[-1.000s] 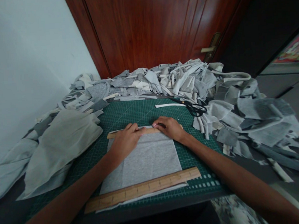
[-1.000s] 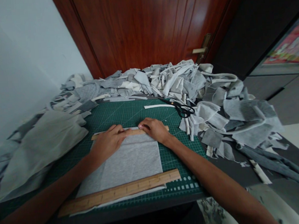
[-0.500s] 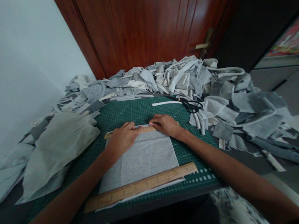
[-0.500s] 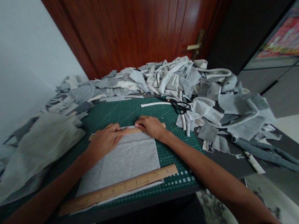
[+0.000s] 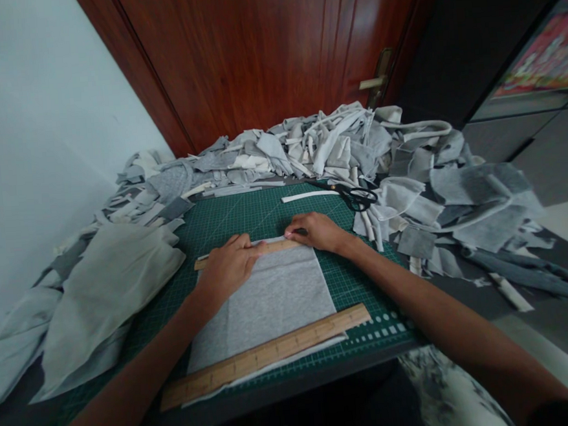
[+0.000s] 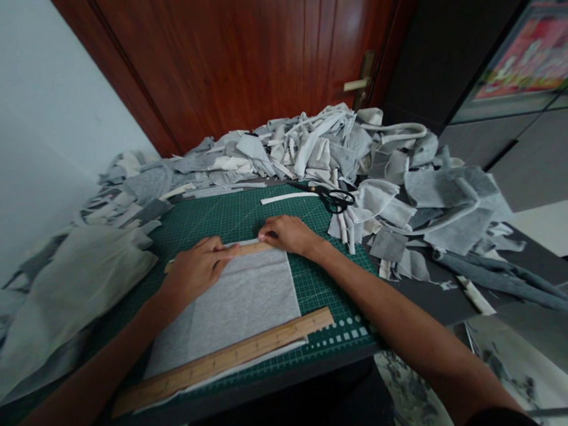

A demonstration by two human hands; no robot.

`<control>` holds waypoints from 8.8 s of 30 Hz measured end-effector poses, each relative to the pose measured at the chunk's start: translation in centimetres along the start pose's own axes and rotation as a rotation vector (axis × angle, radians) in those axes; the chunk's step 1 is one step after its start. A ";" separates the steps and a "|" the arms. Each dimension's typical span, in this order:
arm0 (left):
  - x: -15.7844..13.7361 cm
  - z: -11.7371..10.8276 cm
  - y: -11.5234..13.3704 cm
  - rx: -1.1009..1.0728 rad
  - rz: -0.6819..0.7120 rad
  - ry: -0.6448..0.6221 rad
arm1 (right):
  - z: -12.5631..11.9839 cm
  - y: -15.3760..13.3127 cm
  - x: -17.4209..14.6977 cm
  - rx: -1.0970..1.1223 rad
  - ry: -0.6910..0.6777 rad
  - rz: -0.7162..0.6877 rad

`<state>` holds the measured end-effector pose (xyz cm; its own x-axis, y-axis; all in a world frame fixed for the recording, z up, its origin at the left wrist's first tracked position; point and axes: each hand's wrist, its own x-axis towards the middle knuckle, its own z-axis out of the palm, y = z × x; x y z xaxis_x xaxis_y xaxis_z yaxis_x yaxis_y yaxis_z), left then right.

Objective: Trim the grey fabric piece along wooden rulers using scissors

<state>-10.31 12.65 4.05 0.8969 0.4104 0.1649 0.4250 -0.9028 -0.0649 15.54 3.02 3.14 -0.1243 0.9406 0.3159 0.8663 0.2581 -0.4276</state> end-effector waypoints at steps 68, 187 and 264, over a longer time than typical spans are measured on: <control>-0.4 -0.4 1.0 0.034 0.002 -0.010 | 1.3 -1.2 -0.3 0.024 0.082 0.034; -1.3 0.0 1.3 -0.015 -0.152 -0.036 | 5.4 -4.6 3.9 0.102 0.102 -0.024; -2.6 -1.3 4.9 0.164 -0.145 -0.174 | 5.9 -5.0 4.3 0.197 0.134 -0.005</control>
<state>-10.75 7.01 4.62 0.8270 0.5621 0.0139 0.5515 -0.8062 -0.2142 7.80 7.08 1.61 -0.0514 0.9048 0.4227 0.7529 0.3132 -0.5788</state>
